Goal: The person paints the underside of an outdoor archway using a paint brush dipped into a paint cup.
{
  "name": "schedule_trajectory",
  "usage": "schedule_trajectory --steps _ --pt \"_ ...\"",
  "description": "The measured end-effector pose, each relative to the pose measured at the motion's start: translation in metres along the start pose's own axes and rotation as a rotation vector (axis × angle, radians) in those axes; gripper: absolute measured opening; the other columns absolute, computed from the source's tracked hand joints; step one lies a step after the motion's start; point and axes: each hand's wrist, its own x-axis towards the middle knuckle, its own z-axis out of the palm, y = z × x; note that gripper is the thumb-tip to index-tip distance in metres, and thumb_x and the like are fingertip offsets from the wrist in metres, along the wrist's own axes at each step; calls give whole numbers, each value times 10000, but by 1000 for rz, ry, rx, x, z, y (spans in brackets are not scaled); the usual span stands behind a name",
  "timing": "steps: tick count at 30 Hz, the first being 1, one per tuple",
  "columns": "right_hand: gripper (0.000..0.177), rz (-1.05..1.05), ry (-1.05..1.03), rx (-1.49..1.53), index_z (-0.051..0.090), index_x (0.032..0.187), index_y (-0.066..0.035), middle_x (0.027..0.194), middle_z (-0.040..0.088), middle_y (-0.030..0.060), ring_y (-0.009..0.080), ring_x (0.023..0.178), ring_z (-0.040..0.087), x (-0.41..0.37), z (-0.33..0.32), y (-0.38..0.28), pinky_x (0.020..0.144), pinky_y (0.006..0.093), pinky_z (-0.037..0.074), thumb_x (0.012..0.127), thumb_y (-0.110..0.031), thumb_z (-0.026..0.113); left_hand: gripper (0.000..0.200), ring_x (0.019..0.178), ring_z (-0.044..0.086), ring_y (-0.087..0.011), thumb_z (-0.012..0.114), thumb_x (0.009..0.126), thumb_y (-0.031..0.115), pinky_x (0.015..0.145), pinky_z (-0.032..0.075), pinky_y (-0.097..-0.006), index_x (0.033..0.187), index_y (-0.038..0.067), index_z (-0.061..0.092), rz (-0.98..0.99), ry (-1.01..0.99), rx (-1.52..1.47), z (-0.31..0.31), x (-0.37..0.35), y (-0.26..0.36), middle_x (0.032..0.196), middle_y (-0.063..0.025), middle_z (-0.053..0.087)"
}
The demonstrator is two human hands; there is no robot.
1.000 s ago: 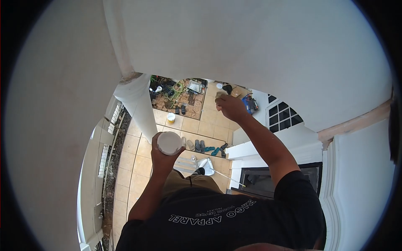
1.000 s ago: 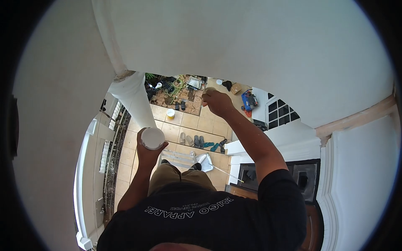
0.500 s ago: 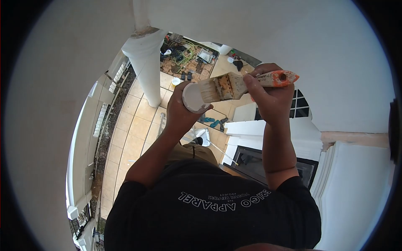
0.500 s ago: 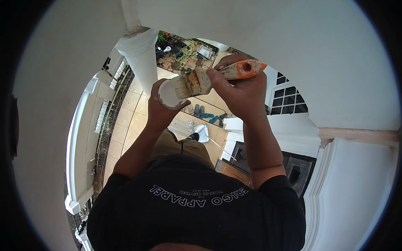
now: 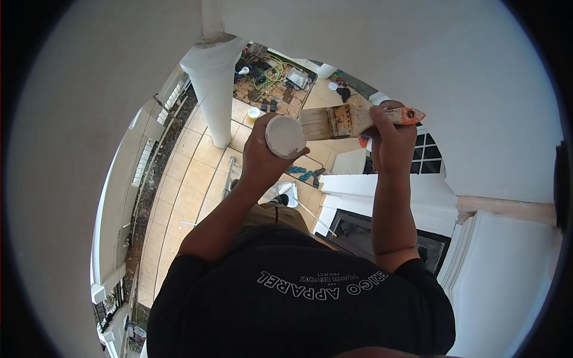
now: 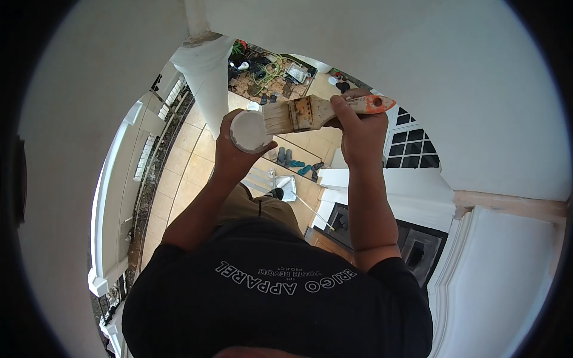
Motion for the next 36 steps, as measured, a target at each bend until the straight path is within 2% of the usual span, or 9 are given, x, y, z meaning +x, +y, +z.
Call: schedule_trajectory --steps 5,10,13,15,18,22,28,31,36 --pt "156 250 46 521 568 1008 -20 979 633 110 214 817 674 31 -27 35 711 325 610 870 -65 626 788 1014 609 -226 902 620 183 844 522 -355 1234 48 426 -46 21 -56 -2 2 -8 1090 -123 600" --pt "189 64 173 635 570 1055 16 951 645 102 210 882 661 83 -26 0 742 325 605 896 -77 613 774 992 614 -218 896 629 152 823 530 -350 1236 46 428 15 58 -58 -8 -1 -9 1091 -133 599" --pt "170 -362 235 275 608 1022 -23 935 657 86 212 861 668 109 -6 -22 726 314 590 863 -69 649 771 1002 609 -221 893 633 140 828 526 -354 1239 43 426 4 77 -23 -12 -4 -10 1088 -132 594" --pt "188 -1180 94 -963 648 987 -86 979 656 72 227 866 667 128 0 -11 725 314 570 805 -55 683 761 1007 608 -225 891 640 146 829 525 -355 1234 42 426 -13 87 -6 -14 -5 -12 1088 -132 595" --pt "215 -1274 -375 -1417 630 916 -106 985 613 35 200 974 633 137 -4 74 715 332 563 714 -154 686 757 1004 611 -233 890 640 140 829 524 -360 1231 47 426 -29 87 23 -19 -6 -17 1087 -134 599" --pt "109 -894 -529 -1359 622 862 -122 882 616 19 200 902 643 126 -6 98 684 348 551 760 -148 650 752 994 614 -240 887 641 130 824 523 -367 1228 53 424 -54 127 -46 -27 -6 -20 1075 -135 603" --pt "164 -1342 135 -1130 670 897 -129 856 666 17 225 768 658 153 23 -88 644 323 547 747 -65 685 731 988 618 -244 883 645 127 822 523 -370 1211 46 427 -39 116 -30 -34 -4 -19 1068 -139 604" --pt "145 -1485 212 -1102 675 884 -112 832 667 23 224 758 661 150 19 -93 635 303 551 745 -83 703 726 992 618 -246 883 646 129 827 522 -367 1207 40 430 -52 116 -25 -34 -6 -23 1068 -141 605" --pt "187 -935 -557 -1506 637 906 -123 957 618 11 190 977 634 124 -21 95 705 319 555 724 -106 677 732 991 619 -247 886 645 146 837 520 -370 1211 38 434 -54 128 23 -40 -10 -19 1070 -142 607"
